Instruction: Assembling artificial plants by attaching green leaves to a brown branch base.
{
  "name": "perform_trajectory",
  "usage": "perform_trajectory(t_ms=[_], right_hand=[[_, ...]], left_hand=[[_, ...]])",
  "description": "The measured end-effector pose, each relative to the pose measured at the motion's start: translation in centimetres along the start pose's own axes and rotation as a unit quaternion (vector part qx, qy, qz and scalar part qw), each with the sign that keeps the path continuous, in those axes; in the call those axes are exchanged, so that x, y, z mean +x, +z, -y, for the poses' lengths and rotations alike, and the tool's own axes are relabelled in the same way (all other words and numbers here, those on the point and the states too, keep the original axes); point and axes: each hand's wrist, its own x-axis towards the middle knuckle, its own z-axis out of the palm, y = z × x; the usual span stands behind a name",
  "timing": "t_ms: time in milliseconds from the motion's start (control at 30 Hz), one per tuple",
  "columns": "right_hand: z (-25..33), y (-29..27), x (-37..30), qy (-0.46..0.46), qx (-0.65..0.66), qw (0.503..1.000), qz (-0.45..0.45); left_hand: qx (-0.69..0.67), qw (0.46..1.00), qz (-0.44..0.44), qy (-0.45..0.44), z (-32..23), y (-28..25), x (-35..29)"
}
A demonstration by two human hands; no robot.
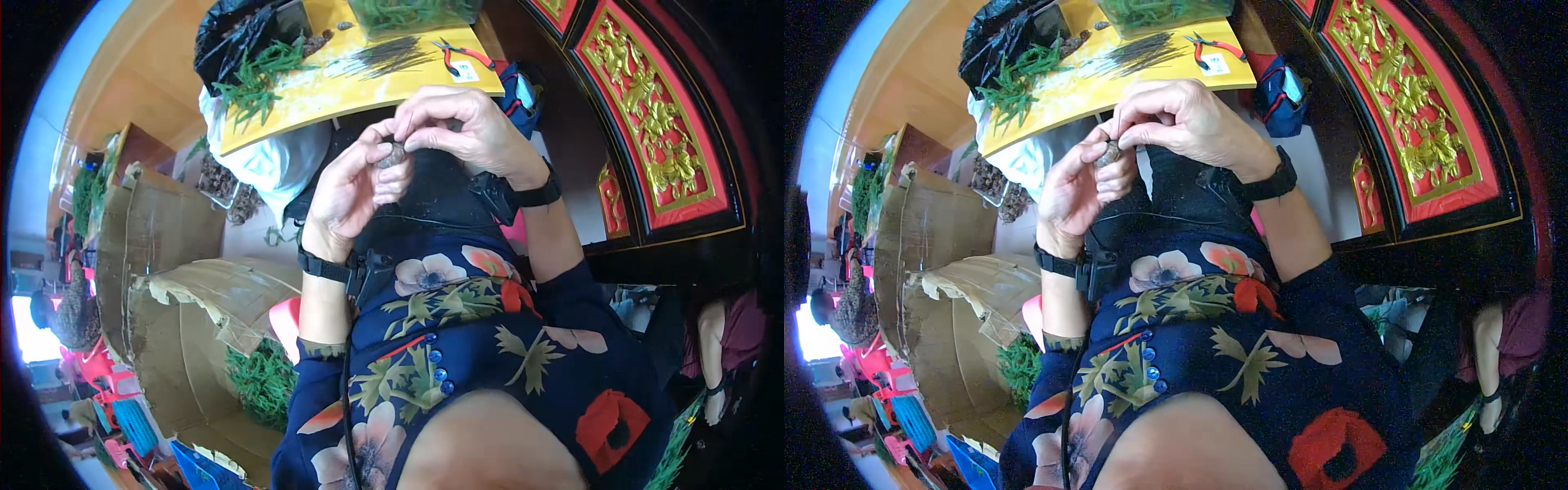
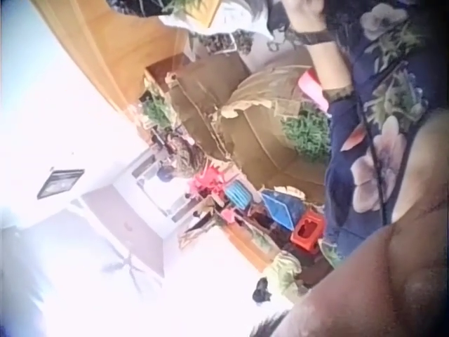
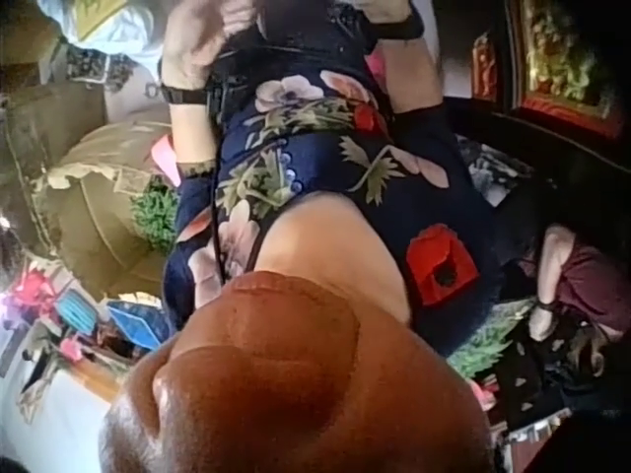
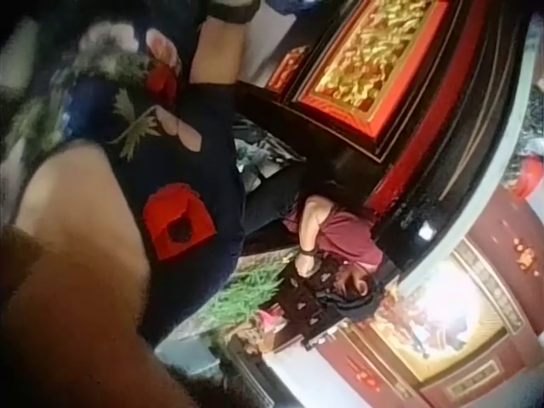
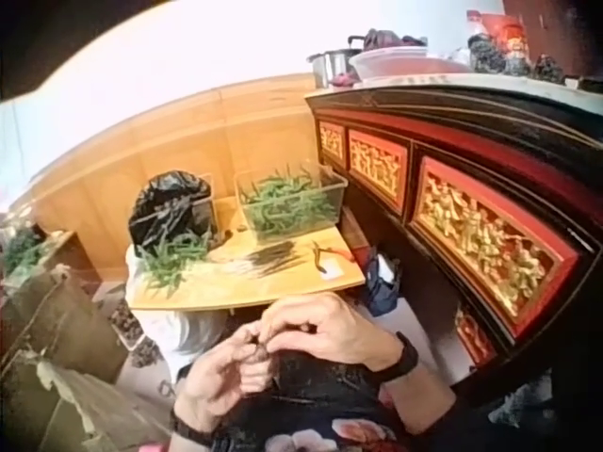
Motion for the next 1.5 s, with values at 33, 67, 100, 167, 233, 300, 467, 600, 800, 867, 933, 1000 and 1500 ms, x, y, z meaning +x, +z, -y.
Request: perform_trajectory(t_ms=[33, 67, 100, 167, 233, 300, 467, 600, 800, 867, 933, 1000, 1500], right_hand=[[-0.6, 0.1, 0.0, -0.025, 0.015, 1.000, 0.006], [-0.8, 0.1, 0.1, -0.048, 0.029, 0.998, 0.012], [-0.7, 0.0, 0.1, -0.050, 0.029, 0.998, 0.010], [-0.6, -0.1, 0.0, -0.036, 0.030, 0.999, -0.001], [-0.4, -0.1, 0.0, -0.030, 0.031, 0.999, -0.006], [-0.1, 0.1, 0.1, -0.016, -0.095, 0.995, -0.024], [-0.5, 1.8, 0.4, 0.087, -0.128, 0.984, -0.089], [-2.4, 2.8, 0.2, 0.165, 0.077, 0.973, -0.139], [-3.3, 2.0, 0.1, 0.156, 0.133, 0.964, -0.171], [-2.9, 1.6, 0.1, 0.204, 0.129, 0.958, -0.157], [-3.3, 1.5, 0.2, 0.213, 0.144, 0.954, -0.157], [-3.7, 1.7, 0.1, 0.232, 0.180, 0.944, -0.151], [-4.7, 2.5, 0.9, 0.181, 0.263, 0.924, -0.211]], left_hand=[[-0.034, 0.999, 0.030, -0.016, 0.0, 0.0, 0.0], [-0.032, 0.999, 0.031, -0.017, -0.1, 0.0, 0.2], [-0.025, 0.999, 0.018, -0.014, 0.0, 0.1, 0.2], [-0.012, 1.000, -0.007, -0.010, 0.1, 0.3, 0.4], [0.033, 0.998, -0.041, 0.018, 0.1, 0.7, 0.4], [0.118, 0.984, -0.112, 0.075, 0.3, 1.0, 0.5], [0.522, 0.764, -0.242, 0.291, 2.3, 1.6, 1.5], [0.571, 0.710, -0.277, 0.305, 2.2, 0.8, 2.1], [0.598, 0.664, -0.378, 0.242, -5.4, -6.6, 3.2], [0.738, 0.471, -0.427, 0.226, -8.7, -12.5, 2.9], [0.789, 0.376, -0.440, 0.207, -11.6, -17.5, 3.4], [0.855, 0.234, -0.450, 0.104, -13.5, -20.2, 3.5], [0.551, 0.570, -0.493, 0.359, -17.5, -16.1, 3.5]])
